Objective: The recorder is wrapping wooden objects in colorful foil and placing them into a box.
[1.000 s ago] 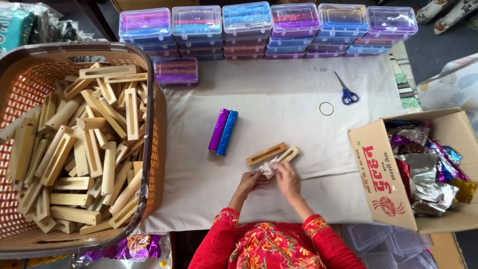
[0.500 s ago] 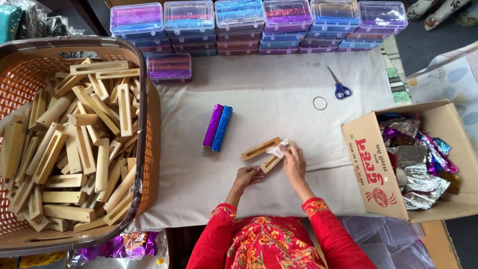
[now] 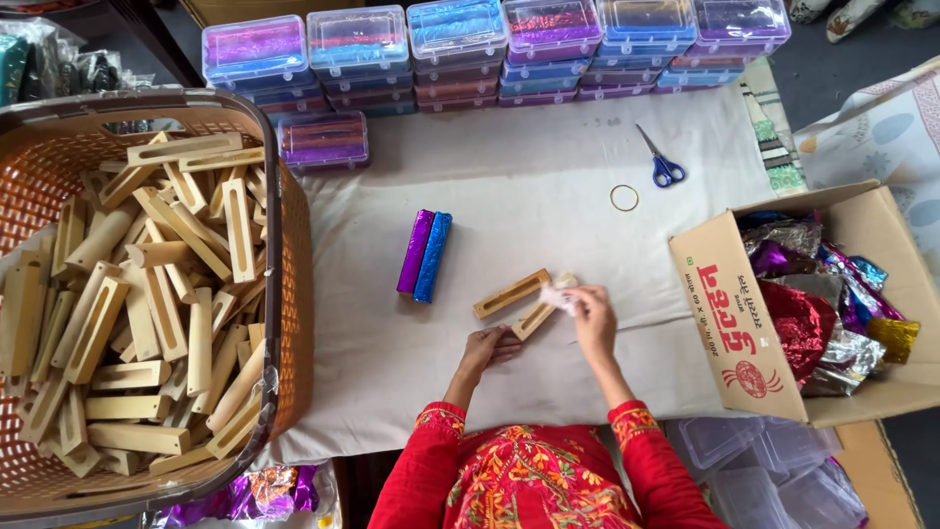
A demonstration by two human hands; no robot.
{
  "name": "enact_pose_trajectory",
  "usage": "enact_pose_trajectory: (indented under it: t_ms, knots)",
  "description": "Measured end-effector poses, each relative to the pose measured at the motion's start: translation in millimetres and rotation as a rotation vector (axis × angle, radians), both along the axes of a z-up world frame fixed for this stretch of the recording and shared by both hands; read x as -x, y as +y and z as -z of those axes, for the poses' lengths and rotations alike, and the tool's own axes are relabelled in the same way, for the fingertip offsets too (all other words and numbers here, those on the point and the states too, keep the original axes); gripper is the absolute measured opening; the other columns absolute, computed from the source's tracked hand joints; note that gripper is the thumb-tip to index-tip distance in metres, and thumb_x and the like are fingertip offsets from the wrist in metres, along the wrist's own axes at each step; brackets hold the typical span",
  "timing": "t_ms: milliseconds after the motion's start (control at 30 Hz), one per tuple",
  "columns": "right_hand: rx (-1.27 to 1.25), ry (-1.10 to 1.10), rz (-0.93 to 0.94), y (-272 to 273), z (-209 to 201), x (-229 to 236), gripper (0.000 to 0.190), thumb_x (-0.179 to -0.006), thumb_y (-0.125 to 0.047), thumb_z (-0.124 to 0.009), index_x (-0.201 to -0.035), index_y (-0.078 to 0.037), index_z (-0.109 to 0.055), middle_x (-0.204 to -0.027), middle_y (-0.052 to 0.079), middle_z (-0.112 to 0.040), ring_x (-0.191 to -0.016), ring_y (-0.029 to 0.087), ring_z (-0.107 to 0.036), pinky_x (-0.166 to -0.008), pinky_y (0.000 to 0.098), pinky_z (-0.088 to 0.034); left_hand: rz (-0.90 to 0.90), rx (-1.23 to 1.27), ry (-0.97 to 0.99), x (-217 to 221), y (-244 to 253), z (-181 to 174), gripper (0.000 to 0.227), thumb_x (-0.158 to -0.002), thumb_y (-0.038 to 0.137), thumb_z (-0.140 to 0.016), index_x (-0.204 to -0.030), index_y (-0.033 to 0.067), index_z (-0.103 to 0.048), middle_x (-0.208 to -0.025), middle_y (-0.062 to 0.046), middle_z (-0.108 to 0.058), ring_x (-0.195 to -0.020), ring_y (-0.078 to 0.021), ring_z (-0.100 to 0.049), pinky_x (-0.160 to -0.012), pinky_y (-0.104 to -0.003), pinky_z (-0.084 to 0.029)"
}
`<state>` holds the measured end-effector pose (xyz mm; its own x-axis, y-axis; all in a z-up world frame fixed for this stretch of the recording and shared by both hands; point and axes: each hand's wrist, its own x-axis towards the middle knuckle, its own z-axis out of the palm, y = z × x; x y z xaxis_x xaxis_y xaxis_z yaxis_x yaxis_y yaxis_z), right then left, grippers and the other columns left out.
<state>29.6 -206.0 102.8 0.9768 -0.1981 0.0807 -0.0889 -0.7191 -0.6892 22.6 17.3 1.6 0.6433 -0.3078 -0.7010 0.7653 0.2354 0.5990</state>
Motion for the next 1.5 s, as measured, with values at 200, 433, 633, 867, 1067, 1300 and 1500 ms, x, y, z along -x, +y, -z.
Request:
enact_pose_trajectory:
  t_ms: [200, 433, 633, 867, 1067, 1300, 1500]
  knots:
    - [0.223, -0.079, 0.134, -31.4, 26.0, 42.2, 0.023, -0.089, -0.002, -0.067, -0.104, -0.014, -0.078, -0.118, 0.005, -0.067, -0.107, 0.028, -0.066, -0.088, 0.0389, -0.055, 0.117, -0.646, -0.414, 12.2, -12.9, -56.9, 0.033, -0.101, 0.036, -0.063, -0.117, 0.0081, -0.071, -0.089, -0.009, -0.079, -0.078, -0.0229, -0.076, -0.067, -0.035, -0.057]
    - [0.314, -0.217, 0.065, -9.2, 6.0, 57.6, 0.018, -0.081, -0.017, -0.08, -0.096, -0.009, -0.075, -0.117, 0.004, -0.068, -0.109, 0.03, -0.063, -0.092, 0.0412, -0.051, 0.386, -1.018, -1.371, 7.5, -11.5, -90.9, 0.047, -0.075, 0.026, -0.078, -0.112, 0.0022, -0.062, -0.115, -0.016, -0.064, -0.094, -0.0321, -0.067, -0.064, -0.041, -0.059]
    - [0.329, -0.032, 0.079, -25.6, 12.1, 38.7, 0.029, -0.083, -0.008, -0.076, -0.111, -0.012, -0.072, -0.114, 0.003, -0.07, -0.106, 0.029, -0.065, -0.089, 0.0397, -0.054, 0.129, -0.974, -1.388, 4.8, -0.7, -83.3, 0.017, -0.091, 0.012, -0.068, -0.108, 0.0079, -0.07, -0.132, -0.011, -0.067, -0.108, -0.0279, -0.07, -0.077, -0.036, -0.061]
    - [0.198, -0.217, 0.039, 33.5, -2.3, 34.9, 0.039, -0.088, 0.0, -0.07, -0.122, -0.018, -0.074, -0.122, 0.002, -0.07, -0.108, 0.024, -0.066, -0.091, 0.0364, -0.056, -0.019, -0.013, -0.307, -2.2, 2.1, 3.8, 0.036, -0.104, 0.032, -0.064, -0.113, -0.0008, -0.074, -0.097, -0.009, -0.076, -0.092, -0.0176, -0.077, -0.08, -0.029, -0.063]
    - [0.412, -0.294, -0.493, 55.1, 4.2, 26.4, 0.051, -0.08, 0.007, -0.066, -0.125, -0.016, -0.074, -0.137, -0.001, -0.068, -0.114, 0.024, -0.066, -0.097, 0.0349, -0.056, 0.008, 0.027, -0.127, 0.7, 16.0, 26.5, 0.04, -0.097, 0.034, -0.067, -0.118, 0.0002, -0.072, -0.099, -0.005, -0.077, -0.085, -0.0134, -0.071, -0.076, -0.029, -0.063]
    - [0.25, -0.158, -0.197, 37.8, -18.3, -19.1, 0.038, -0.088, 0.003, -0.065, -0.117, -0.018, -0.078, -0.132, -0.006, -0.07, -0.103, 0.024, -0.064, -0.087, 0.0345, -0.057, 0.017, 0.009, -0.076, -9.3, 20.5, 21.5, 0.042, -0.094, 0.03, -0.072, -0.126, 0.0034, -0.069, -0.102, -0.007, -0.076, -0.088, -0.0147, -0.075, -0.077, -0.028, -0.064]
    - [0.325, -0.171, -0.425, 60.0, -2.8, 46.2, 0.035, -0.083, -0.002, -0.07, -0.111, -0.019, -0.079, -0.126, 0.001, -0.071, -0.103, 0.026, -0.068, -0.082, 0.0336, -0.059, 0.236, 0.002, -0.159, -6.8, 21.5, 43.5, 0.038, -0.094, 0.028, -0.072, -0.12, 0.0017, -0.075, -0.101, -0.008, -0.078, -0.086, -0.0138, -0.075, -0.075, -0.025, -0.062]
